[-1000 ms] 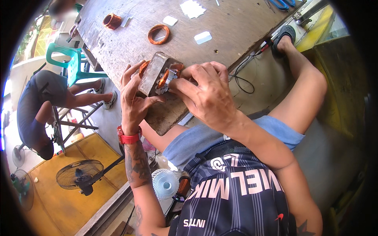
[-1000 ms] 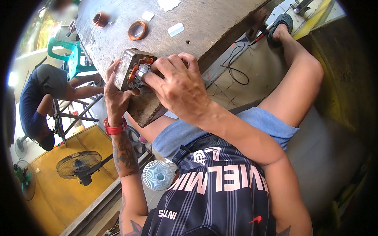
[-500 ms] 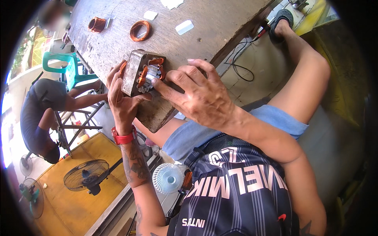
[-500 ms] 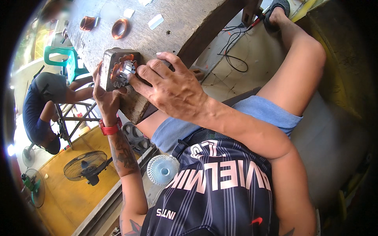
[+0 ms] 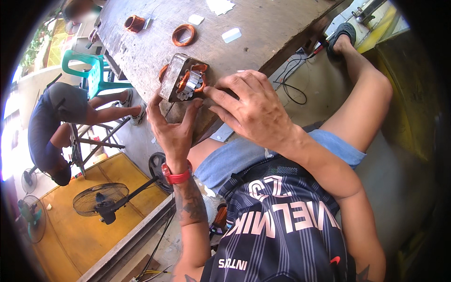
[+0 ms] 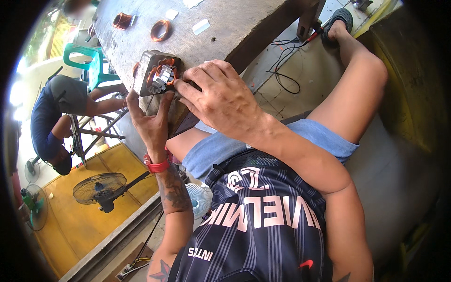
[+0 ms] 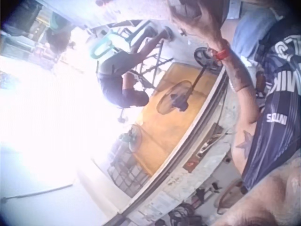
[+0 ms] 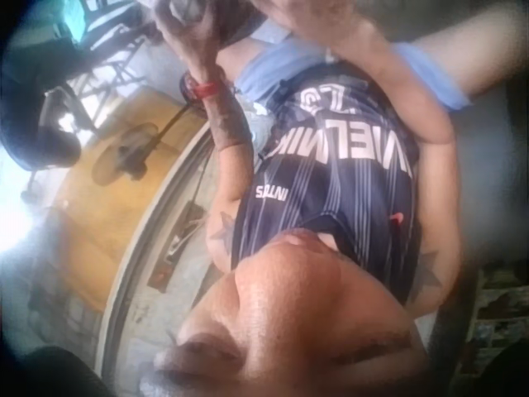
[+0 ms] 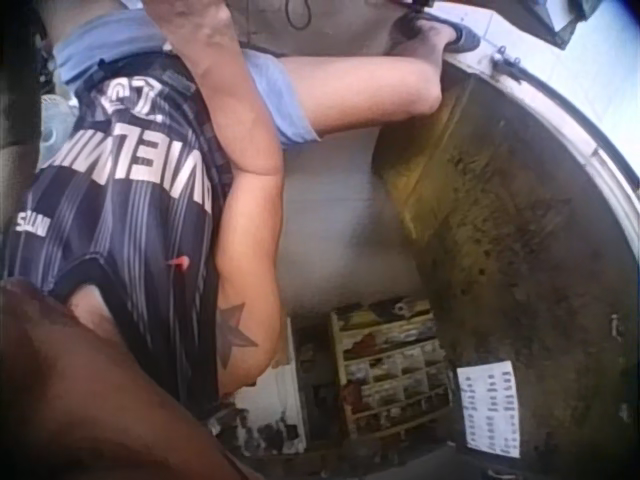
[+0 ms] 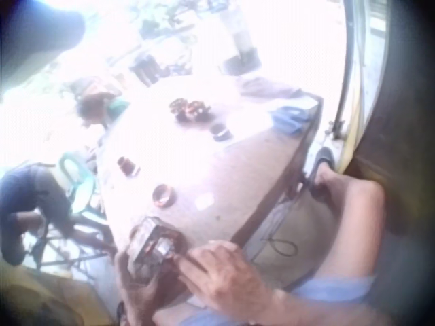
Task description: The person assembles a small electrical component by hand, inserting copper wire coils and white insulating pieces into a metal block. They use scissors to trim wire ends and place finished coils on the table.
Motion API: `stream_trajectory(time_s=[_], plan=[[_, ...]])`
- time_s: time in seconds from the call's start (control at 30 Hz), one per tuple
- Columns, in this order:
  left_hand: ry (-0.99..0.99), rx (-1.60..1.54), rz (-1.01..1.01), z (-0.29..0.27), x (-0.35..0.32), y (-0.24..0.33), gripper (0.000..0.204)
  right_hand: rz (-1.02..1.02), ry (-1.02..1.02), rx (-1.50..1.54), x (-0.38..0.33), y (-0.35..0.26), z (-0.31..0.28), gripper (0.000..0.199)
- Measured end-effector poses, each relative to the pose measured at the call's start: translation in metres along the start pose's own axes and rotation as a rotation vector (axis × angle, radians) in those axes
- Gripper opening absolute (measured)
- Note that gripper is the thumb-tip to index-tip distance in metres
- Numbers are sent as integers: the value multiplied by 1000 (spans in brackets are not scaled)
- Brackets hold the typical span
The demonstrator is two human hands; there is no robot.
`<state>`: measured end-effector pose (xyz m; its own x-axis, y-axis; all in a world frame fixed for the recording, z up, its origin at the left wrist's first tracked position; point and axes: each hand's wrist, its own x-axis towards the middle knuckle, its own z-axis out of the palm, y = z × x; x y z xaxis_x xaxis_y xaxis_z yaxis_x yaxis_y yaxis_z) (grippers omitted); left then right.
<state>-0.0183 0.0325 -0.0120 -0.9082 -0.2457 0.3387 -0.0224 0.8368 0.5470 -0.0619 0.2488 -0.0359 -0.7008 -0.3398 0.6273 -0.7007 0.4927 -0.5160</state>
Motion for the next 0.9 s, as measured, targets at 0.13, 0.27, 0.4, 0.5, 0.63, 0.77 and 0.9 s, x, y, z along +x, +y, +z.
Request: stream_trajectory(time_s=[0.13, 0.27, 0.4, 0.5, 0.63, 0.77, 0.9], plan=[[46, 37, -17, 4, -3, 5, 64, -30, -47, -32, 4, 0, 0, 32], [76, 128, 63, 5, -2, 6, 57, -70, -92, -124, 7, -1, 4, 35], [40, 125, 134, 2, 0, 8, 53, -121, -136, -262, 10, -7, 6, 36], [-69, 224, 110, -11, 13, 10, 49, -80, -113, -83, 12, -5, -5, 39], [-33, -5, -54, -23, 24, 26, 61, 174, -4, 155, 23, 10, -13, 51], [67, -153, -144, 3, 9, 66, 102, 219, -134, 127, 37, 18, -3, 65], [147, 46, -263, 18, 25, 76, 100, 99, -251, 21, 39, 23, -7, 65]])
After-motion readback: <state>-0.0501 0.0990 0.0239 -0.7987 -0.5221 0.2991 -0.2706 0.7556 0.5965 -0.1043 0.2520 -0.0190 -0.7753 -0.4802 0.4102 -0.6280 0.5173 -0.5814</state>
